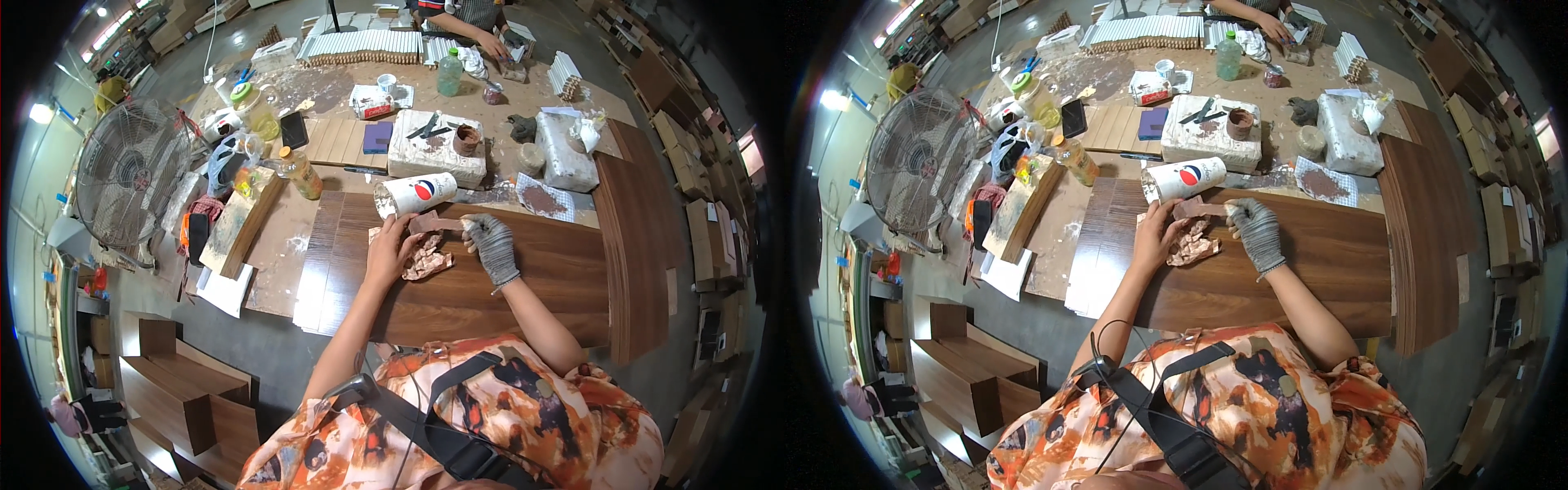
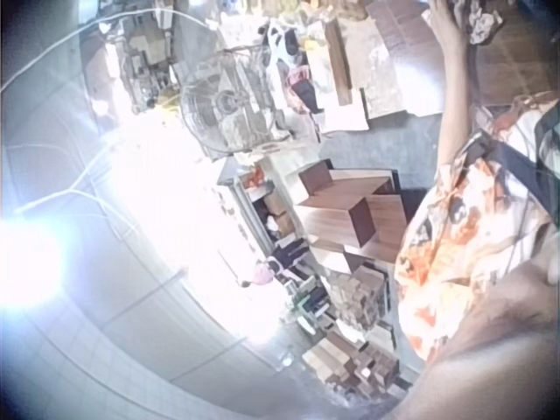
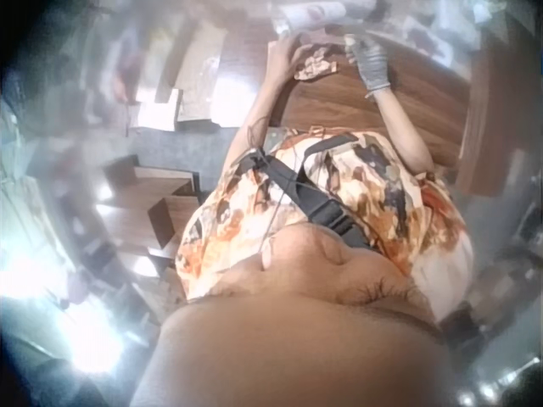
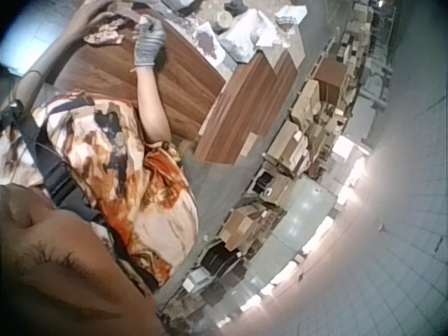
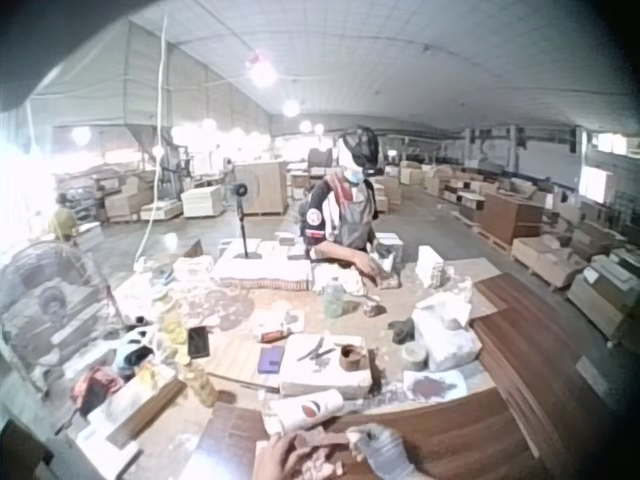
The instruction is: The person wipes wood-grain panels with a cloth, applies liquid from a bottle, and uses a sanding block on the edges of the panels.
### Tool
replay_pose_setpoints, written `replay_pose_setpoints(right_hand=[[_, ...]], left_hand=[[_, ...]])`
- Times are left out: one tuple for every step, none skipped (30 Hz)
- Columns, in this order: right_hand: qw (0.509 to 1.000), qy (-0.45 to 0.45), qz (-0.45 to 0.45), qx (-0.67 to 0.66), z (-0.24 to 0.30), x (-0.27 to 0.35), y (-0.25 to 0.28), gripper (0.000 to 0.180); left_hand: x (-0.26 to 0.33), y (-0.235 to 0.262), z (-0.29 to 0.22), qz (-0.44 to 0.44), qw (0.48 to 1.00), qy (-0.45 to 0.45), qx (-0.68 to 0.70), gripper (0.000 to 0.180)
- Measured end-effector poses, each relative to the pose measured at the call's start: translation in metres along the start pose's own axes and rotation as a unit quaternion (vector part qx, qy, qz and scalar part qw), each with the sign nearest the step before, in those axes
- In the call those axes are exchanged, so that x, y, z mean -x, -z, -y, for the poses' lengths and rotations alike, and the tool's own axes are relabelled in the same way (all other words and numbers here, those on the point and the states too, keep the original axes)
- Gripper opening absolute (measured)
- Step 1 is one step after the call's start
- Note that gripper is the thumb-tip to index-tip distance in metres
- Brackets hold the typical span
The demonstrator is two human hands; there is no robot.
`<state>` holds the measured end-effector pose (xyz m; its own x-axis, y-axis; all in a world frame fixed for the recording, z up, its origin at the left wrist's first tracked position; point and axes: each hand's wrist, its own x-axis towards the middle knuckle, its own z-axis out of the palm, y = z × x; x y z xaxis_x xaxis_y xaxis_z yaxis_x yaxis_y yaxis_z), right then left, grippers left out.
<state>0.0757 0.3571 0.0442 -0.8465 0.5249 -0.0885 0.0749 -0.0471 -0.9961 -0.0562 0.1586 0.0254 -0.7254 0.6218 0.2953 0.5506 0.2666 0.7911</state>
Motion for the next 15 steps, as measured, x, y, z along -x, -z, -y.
replay_pose_setpoints(right_hand=[[0.999, 0.002, -0.042, 0.003, -0.002, -0.004, 0.004, 0.019], [0.997, 0.003, -0.083, 0.006, -0.003, -0.007, 0.009, 0.019], [0.997, 0.015, -0.077, 0.001, 0.006, -0.005, 0.011, 0.016], [0.997, 0.016, -0.075, 0.001, 0.011, -0.003, 0.006, 0.016], [0.991, 0.106, -0.054, 0.069, 0.015, -0.002, -0.002, 0.014], [0.971, 0.194, -0.035, 0.138, 0.018, 0.001, -0.007, 0.012], [0.946, 0.241, -0.033, 0.214, 0.016, 0.006, -0.009, 0.013], [0.923, 0.281, -0.019, 0.263, 0.013, 0.01, -0.008, 0.016], [0.899, 0.319, -0.007, 0.301, 0.011, 0.014, -0.006, 0.016], [0.871, 0.356, 0.006, 0.338, 0.009, 0.018, -0.004, 0.017], [0.873, 0.353, 0.008, 0.337, 0.006, 0.022, -0.003, 0.017], [0.881, 0.355, 0.008, 0.312, 0.008, 0.03, -0.005, 0.017], [0.889, 0.356, 0.008, 0.287, 0.01, 0.035, -0.006, 0.016], [0.891, 0.352, 0.011, 0.286, 0.013, 0.03, -0.009, 0.016], [0.889, 0.349, -0.011, 0.297, 0.023, 0.025, -0.011, 0.019]], left_hand=[[0.001, 0.0, -0.002, 0.011, 1.0, 0.011, -0.001, 0.04], [0.001, 0.0, -0.005, 0.022, 1.0, 0.021, -0.001, 0.04], [0.002, -0.002, -0.004, 0.012, 1.0, 0.003, -0.012, 0.039], [0.002, -0.001, -0.002, 0.011, 1.0, 0.004, -0.013, 0.039], [0.004, 0.001, 0.002, 0.013, 1.0, 0.013, -0.003, 0.039], [0.006, 0.002, 0.001, 0.017, 1.0, 0.023, 0.01, 0.038], [0.006, 0.002, 0.002, 0.01, 1.0, 0.016, 0.005, 0.038], [0.006, -0.001, 0.001, 0.012, 1.0, 0.018, 0.007, 0.038], [0.003, -0.002, -0.001, 0.007, 1.0, 0.017, 0.008, 0.039], [0.002, -0.002, -0.002, 0.003, 1.0, 0.016, 0.009, 0.039], [0.002, -0.001, -0.004, 0.009, 1.0, 0.014, 0.007, 0.038], [0.003, -0.002, -0.001, 0.01, 1.0, 0.019, 0.006, 0.038], [0.003, -0.003, 0.003, -0.002, 1.0, 0.01, -0.002, 0.037], [0.002, -0.003, 0.007, -0.013, 1.0, 0.0, -0.01, 0.037], [0.0, 0.002, -0.002, 0.001, 1.0, 0.01, -0.003, 0.036]])
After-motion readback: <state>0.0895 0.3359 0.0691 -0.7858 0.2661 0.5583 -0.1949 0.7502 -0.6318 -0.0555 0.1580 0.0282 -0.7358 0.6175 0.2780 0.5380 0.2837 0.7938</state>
